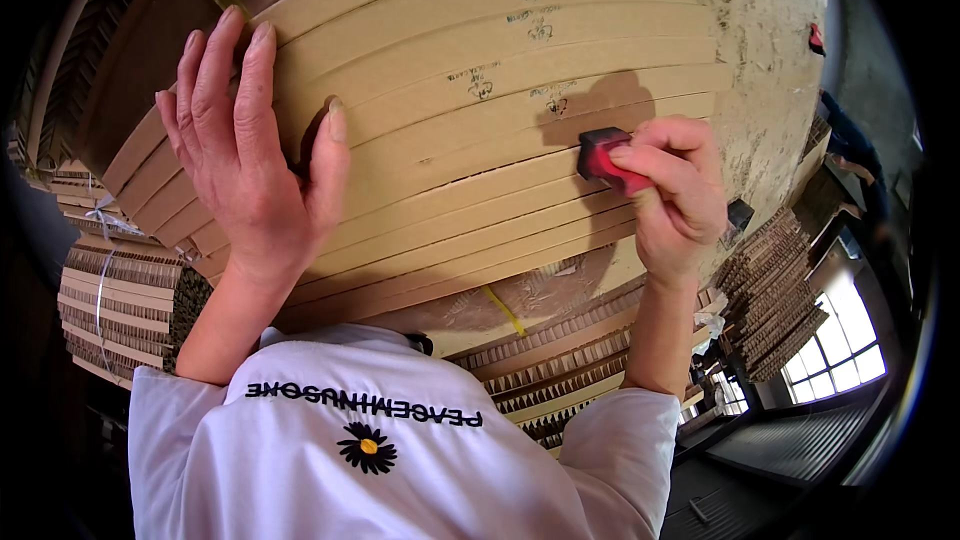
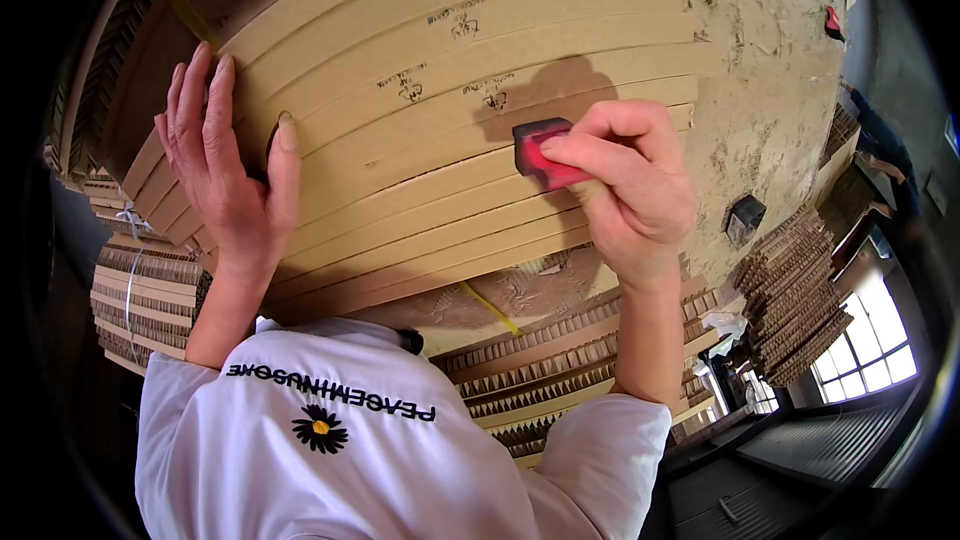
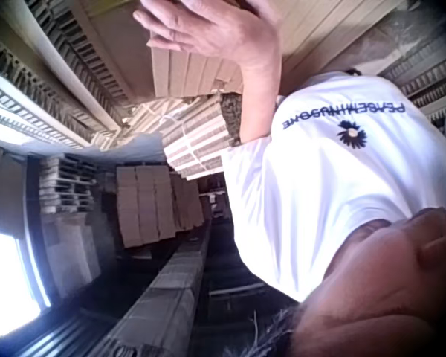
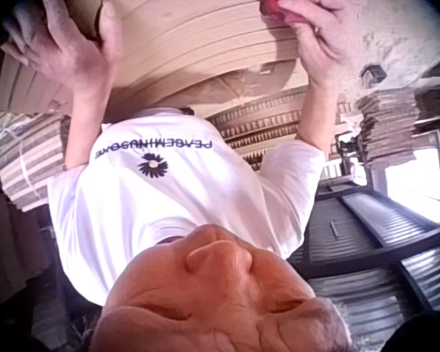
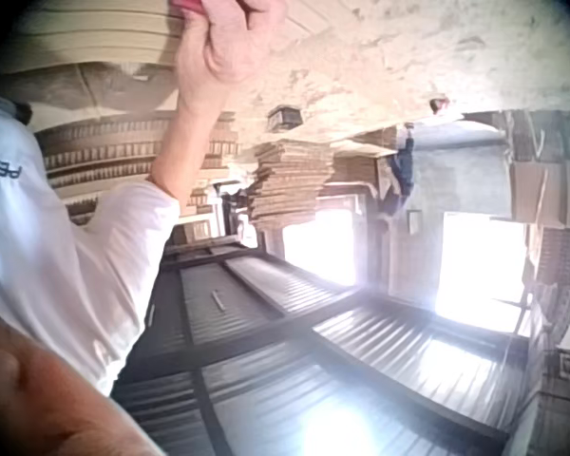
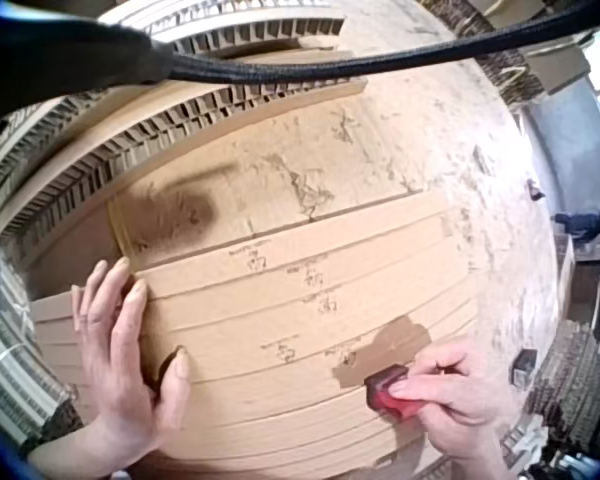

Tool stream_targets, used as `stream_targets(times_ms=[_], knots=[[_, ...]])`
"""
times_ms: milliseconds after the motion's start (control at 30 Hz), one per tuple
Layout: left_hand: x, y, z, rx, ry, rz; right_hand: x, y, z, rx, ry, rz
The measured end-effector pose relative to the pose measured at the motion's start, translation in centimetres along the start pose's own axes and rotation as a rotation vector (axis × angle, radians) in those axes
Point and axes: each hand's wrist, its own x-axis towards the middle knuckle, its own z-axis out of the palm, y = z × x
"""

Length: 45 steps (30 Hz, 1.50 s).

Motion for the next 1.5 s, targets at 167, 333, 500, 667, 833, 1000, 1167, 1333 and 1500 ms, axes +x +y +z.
stream_targets(times_ms=[167, 333, 500, 667, 833, 1000, 1167, 1333, 1500], knots=[[-0.1, -0.4, 0.4, -0.004, 0.048, 0.028, 0.4, 0.4, 0.5, -0.056, -0.042, -0.038], [0.0, -0.5, 0.3, -0.003, 0.047, 0.032, 0.9, -0.2, 0.9, -0.119, -0.100, -0.077], [0.0, -0.3, 0.0, -0.011, -0.005, -0.002, 1.4, -1.1, 3.1, -0.145, -0.102, -0.163], [-0.1, -0.2, -0.2, 0.005, -0.013, -0.026, 1.6, -1.2, 3.6, -0.158, -0.103, -0.157], [0.0, -0.3, -0.3, 0.006, -0.015, -0.028, 1.8, -1.2, 3.6, -0.160, -0.112, -0.170], [0.7, 0.7, -0.5, 0.001, -0.003, -0.006, 1.8, -1.4, 3.6, -0.173, -0.116, -0.155], [0.7, 0.6, -0.7, 0.009, -0.040, -0.005, 1.9, -1.2, 3.6, -0.177, -0.120, -0.171], [0.8, 0.6, -0.9, 0.020, -0.076, -0.002, 2.2, -0.6, 3.5, -0.144, -0.160, -0.184], [0.8, 0.1, -1.0, 0.022, -0.088, 0.021, 2.1, -0.6, 3.2, -0.146, -0.194, -0.173]])
